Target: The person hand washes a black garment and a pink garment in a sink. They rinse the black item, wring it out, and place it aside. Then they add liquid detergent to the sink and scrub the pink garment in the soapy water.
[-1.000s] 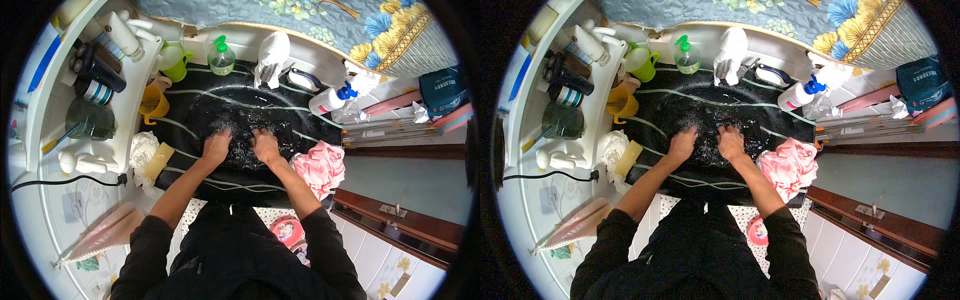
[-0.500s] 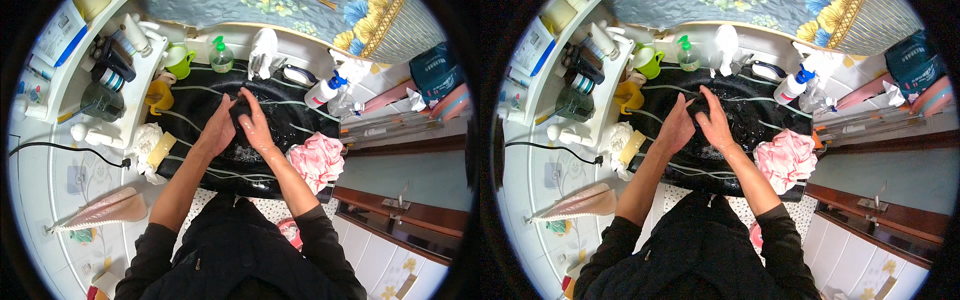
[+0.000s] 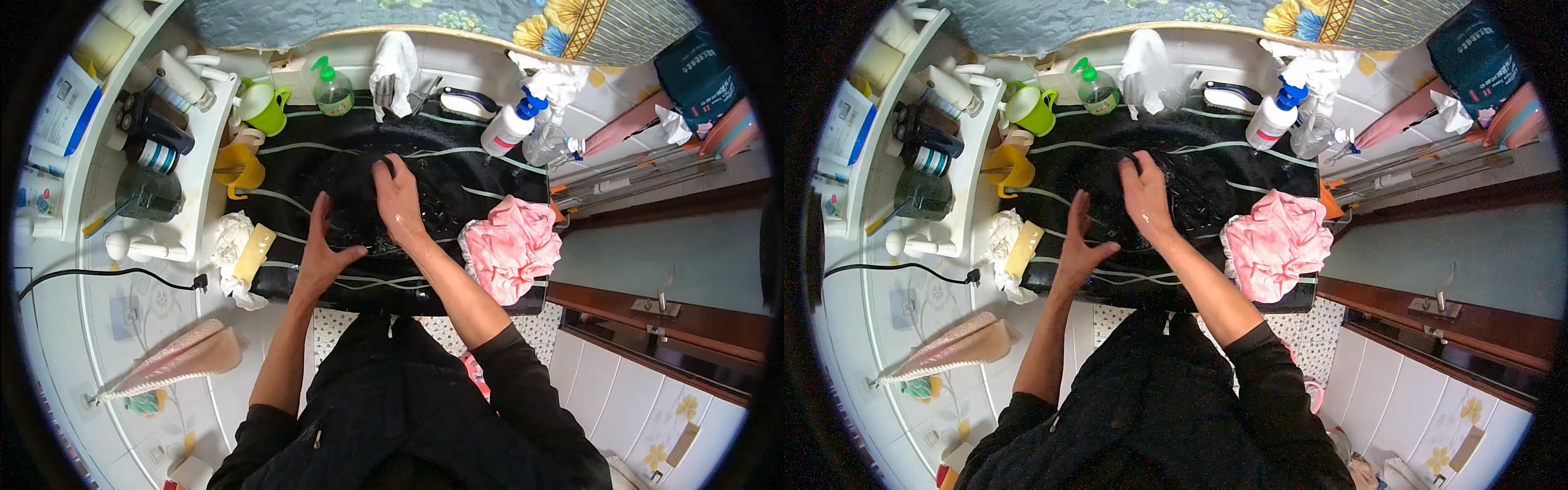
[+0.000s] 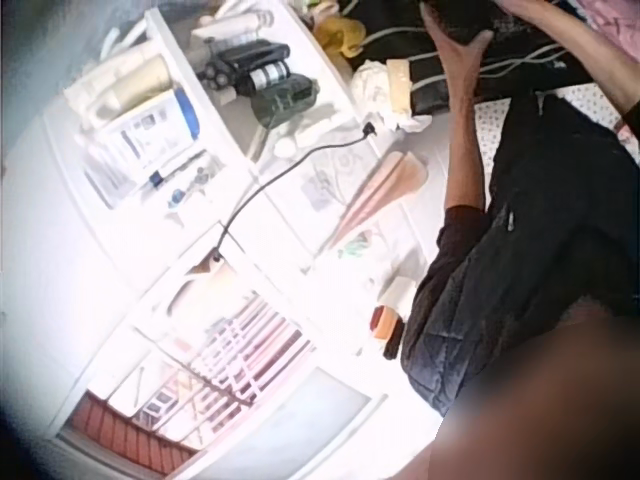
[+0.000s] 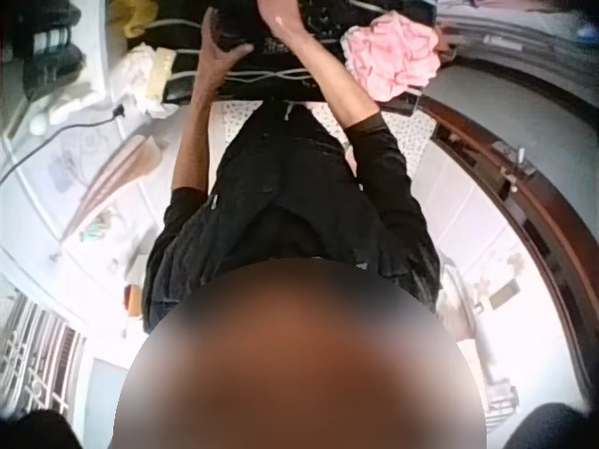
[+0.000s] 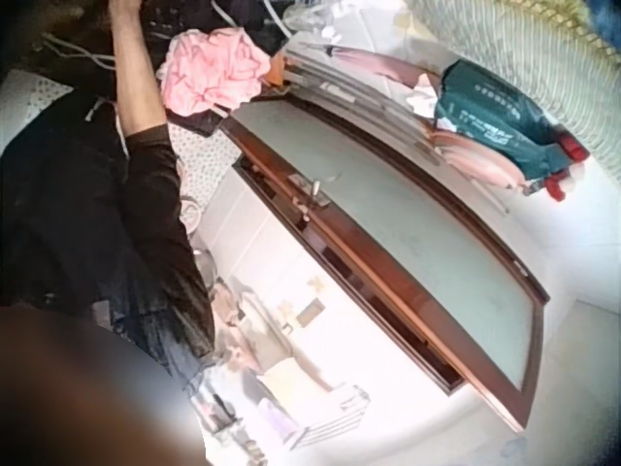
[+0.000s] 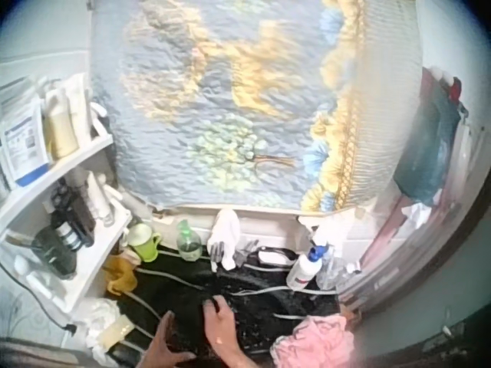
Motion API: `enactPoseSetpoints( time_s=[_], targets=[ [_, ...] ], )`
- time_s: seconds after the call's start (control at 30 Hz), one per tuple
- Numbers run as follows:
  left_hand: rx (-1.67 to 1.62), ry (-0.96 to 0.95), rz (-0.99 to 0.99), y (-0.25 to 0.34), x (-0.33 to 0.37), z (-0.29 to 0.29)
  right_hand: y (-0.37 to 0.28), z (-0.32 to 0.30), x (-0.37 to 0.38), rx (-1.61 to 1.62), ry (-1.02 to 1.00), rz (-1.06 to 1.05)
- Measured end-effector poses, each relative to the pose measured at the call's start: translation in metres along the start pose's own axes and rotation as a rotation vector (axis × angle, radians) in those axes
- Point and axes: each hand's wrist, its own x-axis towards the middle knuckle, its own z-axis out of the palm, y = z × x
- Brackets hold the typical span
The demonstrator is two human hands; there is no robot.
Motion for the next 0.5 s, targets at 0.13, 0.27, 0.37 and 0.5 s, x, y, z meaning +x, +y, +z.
enactPoseSetpoints(
  time_s=[0.13, 0.27, 0.37, 0.5],
  targets=[
    [0.041, -0.109, -0.032, -0.076, 0.01, 0.017, -0.061, 0.037, -0.01, 0.131, -0.135, -0.063],
    [0.529, 0.117, 0.487, -0.038, 0.045, 0.053, -0.116, 0.071, -0.006, 0.466, -0.179, -0.014],
    [0.267, 0.076, 0.281, -0.023, 0.056, 0.057, -0.164, 0.061, 0.001, 0.215, -0.216, -0.16],
    [-0.133, 0.097, 0.104, -0.04, 0.065, 0.067, -0.204, 0.04, 0.016, -0.091, -0.176, -0.588]
  ],
)
